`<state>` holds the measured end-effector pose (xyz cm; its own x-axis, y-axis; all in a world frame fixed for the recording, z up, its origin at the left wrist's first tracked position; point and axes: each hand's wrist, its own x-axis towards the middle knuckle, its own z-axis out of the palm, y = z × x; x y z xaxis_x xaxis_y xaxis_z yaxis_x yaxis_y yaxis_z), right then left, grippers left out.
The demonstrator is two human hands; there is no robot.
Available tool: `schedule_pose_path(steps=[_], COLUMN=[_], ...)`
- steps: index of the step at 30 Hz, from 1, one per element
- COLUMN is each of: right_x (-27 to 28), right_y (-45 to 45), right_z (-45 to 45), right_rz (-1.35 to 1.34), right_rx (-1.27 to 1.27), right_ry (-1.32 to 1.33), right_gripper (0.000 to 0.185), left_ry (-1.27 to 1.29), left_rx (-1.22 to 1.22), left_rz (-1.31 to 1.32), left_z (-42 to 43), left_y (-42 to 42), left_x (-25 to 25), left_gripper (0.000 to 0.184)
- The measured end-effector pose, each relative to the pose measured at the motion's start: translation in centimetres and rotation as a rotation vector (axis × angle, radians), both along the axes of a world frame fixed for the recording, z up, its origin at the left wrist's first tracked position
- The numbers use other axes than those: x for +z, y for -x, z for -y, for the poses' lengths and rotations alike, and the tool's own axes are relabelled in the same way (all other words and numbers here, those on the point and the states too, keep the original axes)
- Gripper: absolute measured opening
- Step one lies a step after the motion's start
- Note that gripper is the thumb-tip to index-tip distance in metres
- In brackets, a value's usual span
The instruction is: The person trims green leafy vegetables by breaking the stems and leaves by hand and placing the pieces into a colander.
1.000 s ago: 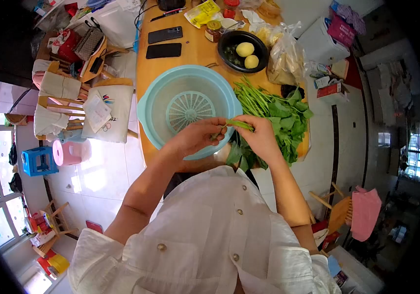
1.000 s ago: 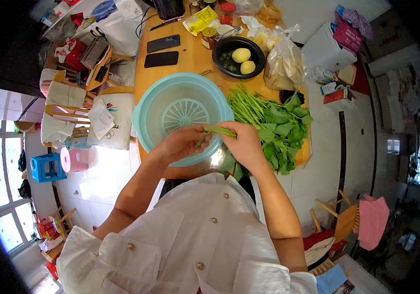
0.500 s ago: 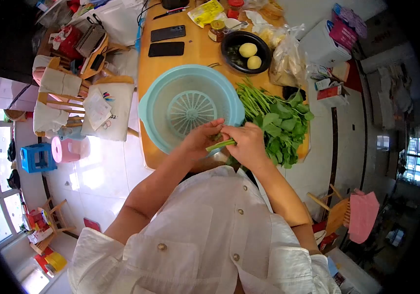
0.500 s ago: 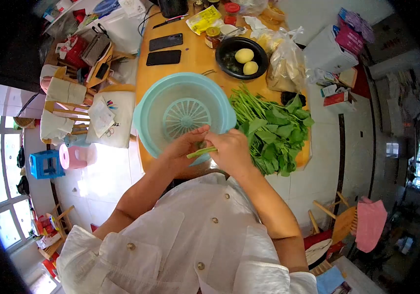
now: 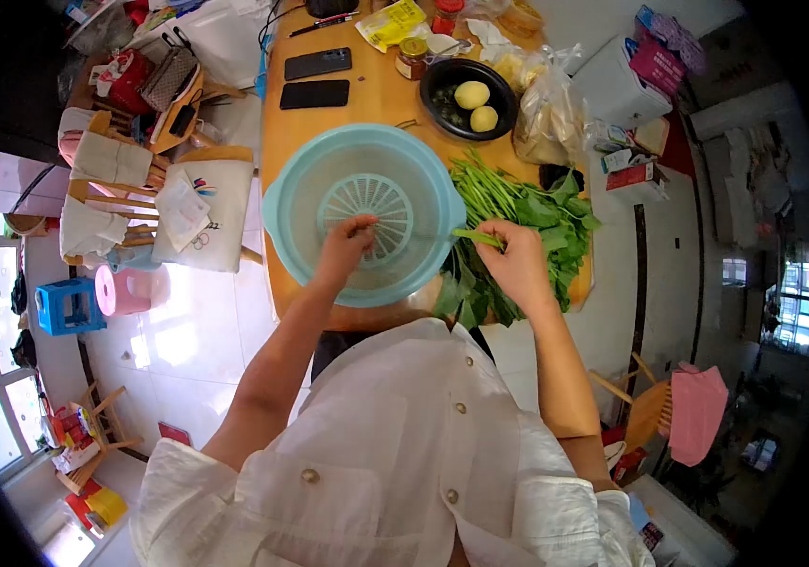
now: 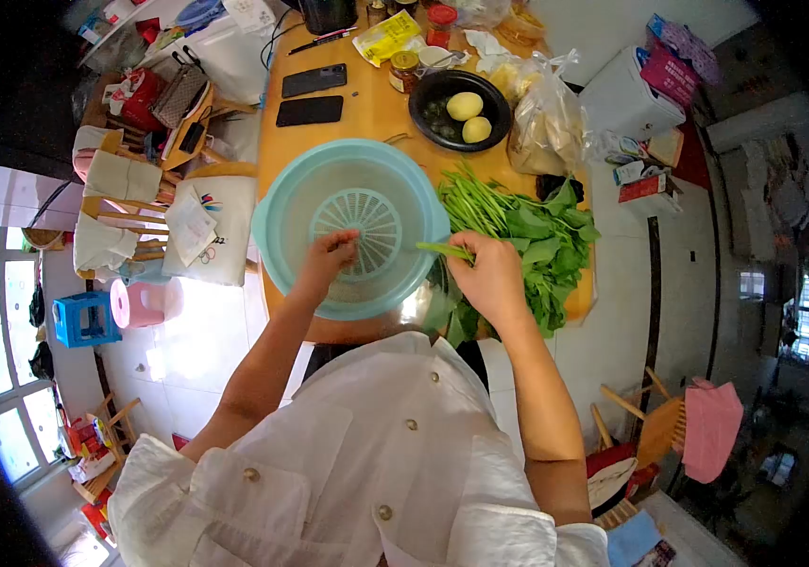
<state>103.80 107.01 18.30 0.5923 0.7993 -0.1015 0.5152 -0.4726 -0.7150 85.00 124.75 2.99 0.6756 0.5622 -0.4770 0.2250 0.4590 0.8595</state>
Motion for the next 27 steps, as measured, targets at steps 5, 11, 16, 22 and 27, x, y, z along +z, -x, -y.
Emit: schedule_pose_path(steps=[5,11,16,22,27], right_x=[-1.4,-2.3,-1.8,-2.3,-1.6], right_y=[1.5,2.8,3.1,3.3,1.8], right_z=[-0.9,-1.9,-2.0,-2.0,-1.9], right_rz=[-0.035,0.071,0.259,0.404,0.174], right_rx=[0.072,0.165,0.245,0.167,-0.018], right_ry=[-0.101,0.011,-0.034,-0.043,0.053], right_gripper=[0.019,0.023,0.014,0.011,0.014], left_ry=[0.215,0.145,0.306,0.388,-0.576], left_rx=[-0.098,-0.244,-0.142,-0.125,-0.232], left_rz=[0.111,0.151,0.141,0.145,-0.097], left_z=[3.0,4.4,4.6,4.6,2.1], left_y=[-1.7,-2.5,-2.7,-2.2,-0.2], left_x=[6.4,9.0,8.2,9.1,2.9], left_gripper=[0.031,0.034,0.033,0.03,0.044])
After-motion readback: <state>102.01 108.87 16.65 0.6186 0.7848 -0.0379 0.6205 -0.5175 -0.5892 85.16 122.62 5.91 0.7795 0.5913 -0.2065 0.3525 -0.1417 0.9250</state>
